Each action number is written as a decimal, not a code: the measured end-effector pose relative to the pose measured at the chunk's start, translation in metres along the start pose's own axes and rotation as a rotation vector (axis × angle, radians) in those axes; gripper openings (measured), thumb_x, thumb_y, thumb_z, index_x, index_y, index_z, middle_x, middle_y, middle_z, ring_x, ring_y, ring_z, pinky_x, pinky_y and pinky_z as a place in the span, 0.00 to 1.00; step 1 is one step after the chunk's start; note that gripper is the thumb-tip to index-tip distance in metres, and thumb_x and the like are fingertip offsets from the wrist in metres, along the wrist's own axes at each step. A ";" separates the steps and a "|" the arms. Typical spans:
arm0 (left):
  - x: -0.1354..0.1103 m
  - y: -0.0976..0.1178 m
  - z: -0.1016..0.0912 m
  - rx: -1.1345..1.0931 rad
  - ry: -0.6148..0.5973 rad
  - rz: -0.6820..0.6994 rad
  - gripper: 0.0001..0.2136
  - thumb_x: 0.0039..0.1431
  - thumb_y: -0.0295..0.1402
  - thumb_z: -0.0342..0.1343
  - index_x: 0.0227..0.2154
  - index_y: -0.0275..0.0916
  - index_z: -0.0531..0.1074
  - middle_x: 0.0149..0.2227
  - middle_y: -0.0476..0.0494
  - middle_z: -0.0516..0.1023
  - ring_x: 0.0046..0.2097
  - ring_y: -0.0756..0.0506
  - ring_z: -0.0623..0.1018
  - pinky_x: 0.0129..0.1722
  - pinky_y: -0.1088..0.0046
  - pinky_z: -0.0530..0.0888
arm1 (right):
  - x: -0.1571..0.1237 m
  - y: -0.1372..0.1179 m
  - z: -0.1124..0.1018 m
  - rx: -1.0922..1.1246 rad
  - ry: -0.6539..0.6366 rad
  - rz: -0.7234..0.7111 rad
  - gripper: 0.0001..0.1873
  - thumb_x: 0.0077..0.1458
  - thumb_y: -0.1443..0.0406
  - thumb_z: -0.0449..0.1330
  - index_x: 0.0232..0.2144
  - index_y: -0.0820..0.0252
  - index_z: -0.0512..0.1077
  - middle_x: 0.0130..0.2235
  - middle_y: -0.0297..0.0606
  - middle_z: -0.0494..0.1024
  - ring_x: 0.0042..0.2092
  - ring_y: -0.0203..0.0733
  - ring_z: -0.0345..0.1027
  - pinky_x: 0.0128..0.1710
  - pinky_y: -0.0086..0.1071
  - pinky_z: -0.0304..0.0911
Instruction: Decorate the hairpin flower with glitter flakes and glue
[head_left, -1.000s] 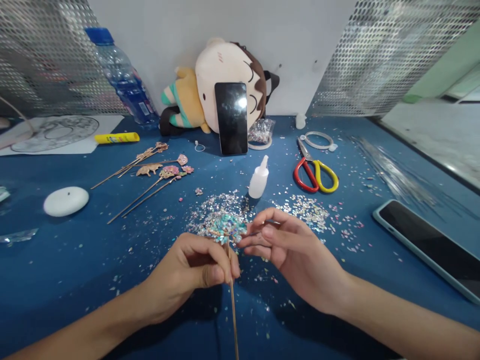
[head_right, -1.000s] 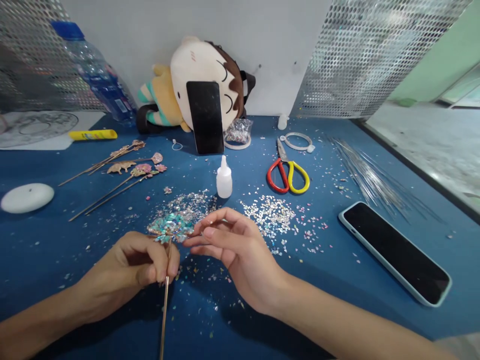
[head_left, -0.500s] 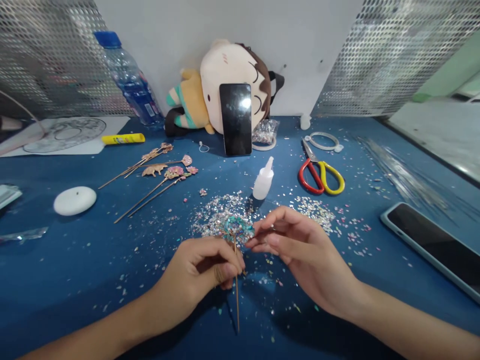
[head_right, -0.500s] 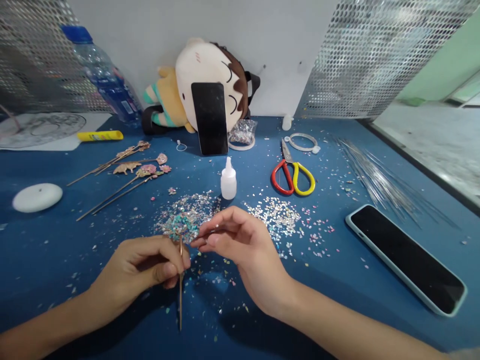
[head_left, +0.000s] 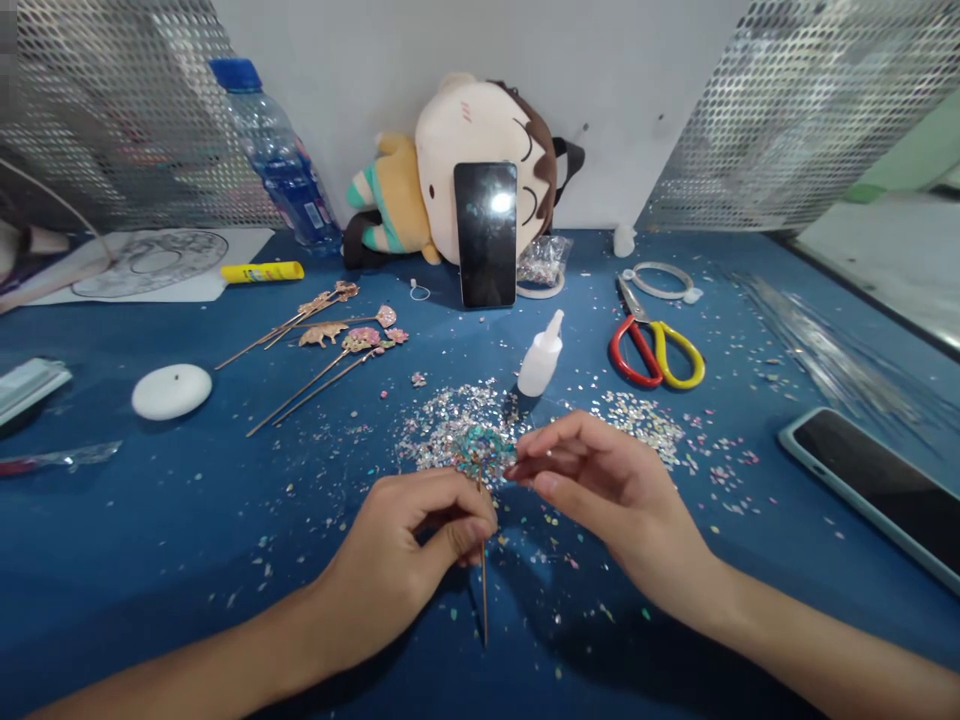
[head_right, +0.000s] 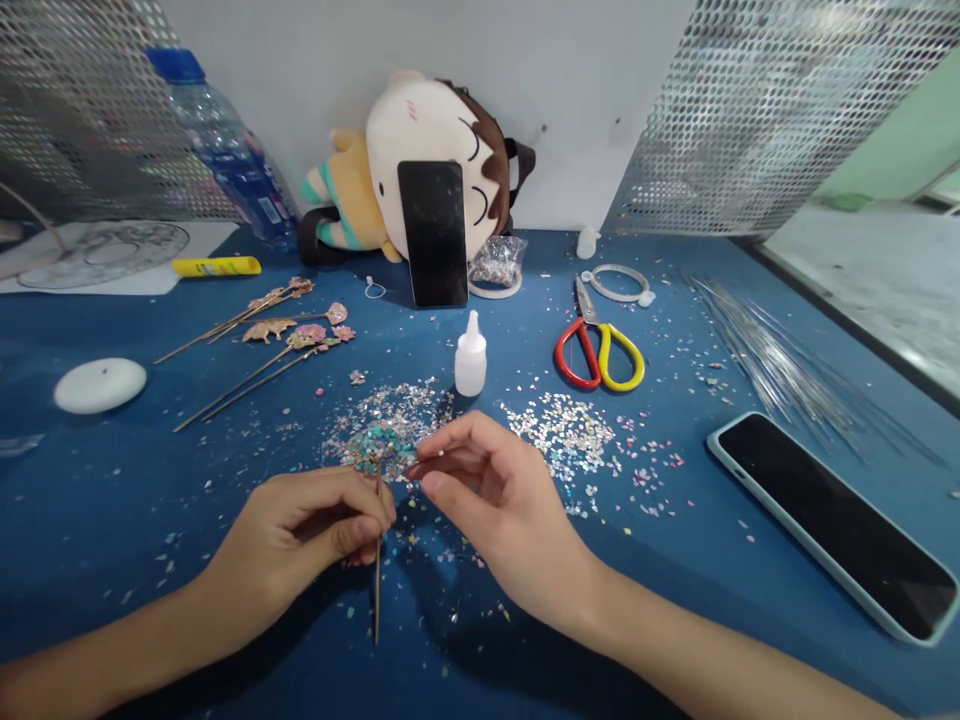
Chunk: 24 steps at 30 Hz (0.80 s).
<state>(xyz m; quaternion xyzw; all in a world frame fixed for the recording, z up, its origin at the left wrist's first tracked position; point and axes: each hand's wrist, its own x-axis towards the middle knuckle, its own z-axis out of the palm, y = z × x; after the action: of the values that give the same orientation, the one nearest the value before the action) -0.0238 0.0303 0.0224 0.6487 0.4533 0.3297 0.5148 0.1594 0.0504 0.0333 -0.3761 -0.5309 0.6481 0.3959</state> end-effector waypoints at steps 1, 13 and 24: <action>0.000 0.000 0.000 -0.002 0.005 -0.004 0.08 0.54 0.26 0.49 0.22 0.36 0.69 0.22 0.51 0.69 0.24 0.53 0.69 0.25 0.79 0.67 | 0.000 0.000 0.000 -0.026 0.002 -0.009 0.06 0.51 0.69 0.58 0.34 0.58 0.66 0.34 0.33 0.73 0.39 0.32 0.69 0.41 0.27 0.64; -0.001 -0.001 -0.001 0.005 0.006 0.007 0.08 0.53 0.26 0.50 0.21 0.37 0.69 0.21 0.52 0.69 0.24 0.54 0.69 0.24 0.80 0.66 | -0.004 0.001 -0.002 -0.356 0.067 -0.231 0.07 0.53 0.70 0.55 0.36 0.56 0.65 0.38 0.32 0.71 0.40 0.32 0.68 0.41 0.28 0.66; 0.001 -0.001 -0.001 0.021 0.023 0.030 0.08 0.52 0.25 0.50 0.20 0.37 0.68 0.20 0.52 0.69 0.23 0.54 0.69 0.24 0.81 0.66 | -0.006 0.003 -0.002 -0.699 0.055 -0.464 0.16 0.53 0.73 0.54 0.45 0.58 0.62 0.43 0.33 0.70 0.47 0.30 0.64 0.49 0.24 0.60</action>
<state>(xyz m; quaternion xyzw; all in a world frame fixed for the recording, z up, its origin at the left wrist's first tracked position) -0.0242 0.0318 0.0221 0.6570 0.4530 0.3398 0.4977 0.1629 0.0457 0.0304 -0.3754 -0.7788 0.3121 0.3939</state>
